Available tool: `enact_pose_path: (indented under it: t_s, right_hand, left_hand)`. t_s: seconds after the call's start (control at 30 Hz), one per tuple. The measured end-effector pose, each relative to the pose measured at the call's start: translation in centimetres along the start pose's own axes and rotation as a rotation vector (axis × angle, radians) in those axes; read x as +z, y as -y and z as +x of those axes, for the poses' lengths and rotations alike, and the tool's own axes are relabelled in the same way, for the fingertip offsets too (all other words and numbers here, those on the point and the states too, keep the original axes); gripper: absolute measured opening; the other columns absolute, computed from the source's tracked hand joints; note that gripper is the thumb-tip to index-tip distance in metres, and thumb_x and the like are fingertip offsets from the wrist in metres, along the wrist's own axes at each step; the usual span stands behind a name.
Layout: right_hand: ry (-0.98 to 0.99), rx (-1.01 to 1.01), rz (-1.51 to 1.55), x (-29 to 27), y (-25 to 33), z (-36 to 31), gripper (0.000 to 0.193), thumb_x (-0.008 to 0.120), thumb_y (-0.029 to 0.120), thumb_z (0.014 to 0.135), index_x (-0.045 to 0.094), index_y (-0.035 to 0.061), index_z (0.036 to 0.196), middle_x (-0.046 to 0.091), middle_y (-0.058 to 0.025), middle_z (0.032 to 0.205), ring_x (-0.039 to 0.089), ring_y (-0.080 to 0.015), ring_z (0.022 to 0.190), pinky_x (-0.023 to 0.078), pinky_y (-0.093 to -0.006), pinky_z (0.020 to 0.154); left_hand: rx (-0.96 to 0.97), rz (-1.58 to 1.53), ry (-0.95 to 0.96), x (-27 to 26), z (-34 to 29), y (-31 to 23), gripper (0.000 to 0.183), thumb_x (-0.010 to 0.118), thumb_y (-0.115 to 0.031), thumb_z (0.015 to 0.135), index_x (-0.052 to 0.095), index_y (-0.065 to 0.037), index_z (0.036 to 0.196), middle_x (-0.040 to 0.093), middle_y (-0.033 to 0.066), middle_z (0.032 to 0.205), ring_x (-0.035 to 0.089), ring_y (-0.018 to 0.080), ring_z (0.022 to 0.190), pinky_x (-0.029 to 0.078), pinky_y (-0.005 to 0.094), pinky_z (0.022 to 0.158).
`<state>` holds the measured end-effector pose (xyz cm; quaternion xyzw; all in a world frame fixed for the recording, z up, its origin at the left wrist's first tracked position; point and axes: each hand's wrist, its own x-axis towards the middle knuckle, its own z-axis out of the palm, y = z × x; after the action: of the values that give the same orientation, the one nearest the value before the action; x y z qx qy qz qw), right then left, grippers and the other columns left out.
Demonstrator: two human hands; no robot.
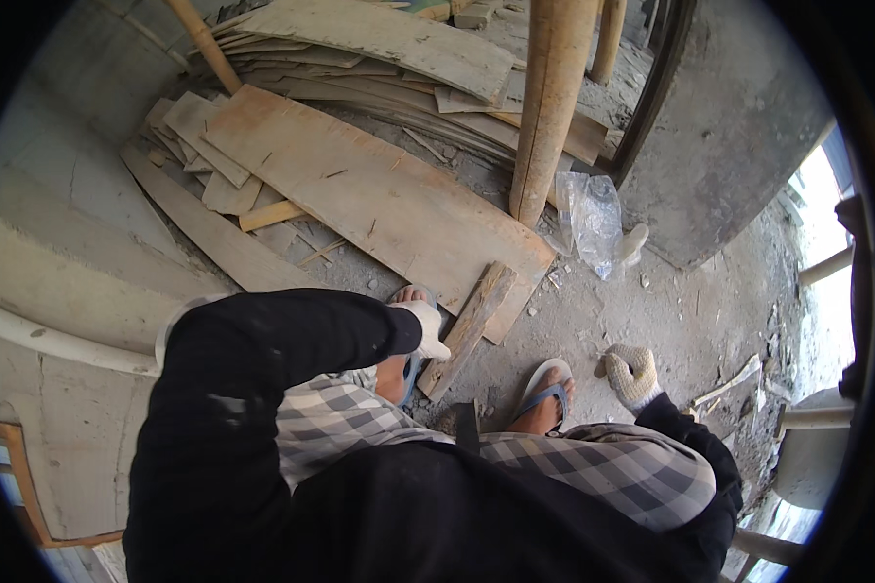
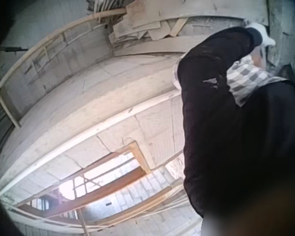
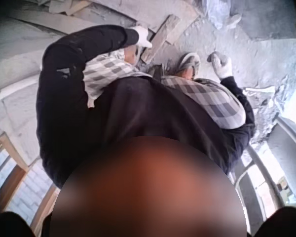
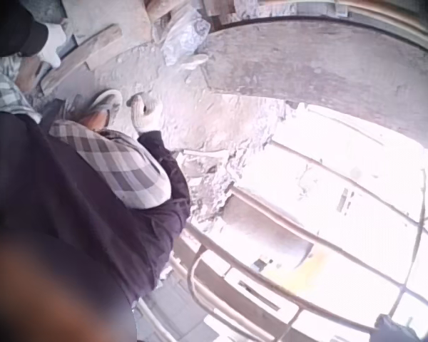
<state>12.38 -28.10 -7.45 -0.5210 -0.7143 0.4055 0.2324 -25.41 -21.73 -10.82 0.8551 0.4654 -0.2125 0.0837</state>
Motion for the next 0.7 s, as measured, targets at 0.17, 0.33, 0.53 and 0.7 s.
enact_pose_path:
  t_s: [0.17,0.33,0.53,0.7]
  right_hand:
    - [-0.099,0.117,0.099,-0.4,-0.3,-1.9,0.036,0.047,0.020,0.095,0.066,0.0007,0.072,0.054,-0.0059,0.055,0.052,-0.0128,0.047,0.041,-0.0283,0.048]
    - [-0.107,0.058,0.055,-0.1,-1.1,-2.5,0.029,0.053,0.020,0.092,0.067,0.0004,0.075,0.061,-0.0098,0.061,0.060,-0.0207,0.055,0.046,-0.0316,0.054]
    - [0.119,0.041,-0.027,0.3,-1.2,-1.0,0.022,0.065,0.020,0.086,0.068,-0.0002,0.079,0.067,-0.0124,0.070,0.065,-0.0222,0.060,0.050,-0.0339,0.058]
    - [-0.197,0.284,0.373,-1.6,0.5,2.5,0.029,0.056,0.021,0.093,0.062,-0.0018,0.078,0.058,-0.0088,0.059,0.055,-0.0142,0.045,0.043,-0.0284,0.042]
  left_hand:
    - [-0.255,-0.456,0.225,2.7,3.5,-4.3,0.092,0.068,-0.067,0.067,0.053,0.008,0.118,0.053,0.0271,0.123,0.058,0.0394,0.112,0.048,0.0463,0.090]
    - [-0.464,-0.622,0.102,5.1,3.0,-6.5,0.080,0.075,-0.050,0.067,0.044,0.003,0.118,0.054,0.0268,0.119,0.059,0.0385,0.109,0.049,0.0470,0.090]
    - [-0.518,-0.641,-0.153,1.5,6.4,-0.4,0.078,0.074,-0.044,0.065,0.046,0.006,0.117,0.059,0.0295,0.110,0.061,0.0392,0.105,0.050,0.0437,0.089]
    - [-0.663,-0.708,-0.094,-1.6,7.6,5.0,0.081,0.072,-0.050,0.065,0.051,0.007,0.119,0.060,0.0295,0.113,0.062,0.0375,0.105,0.050,0.0425,0.090]
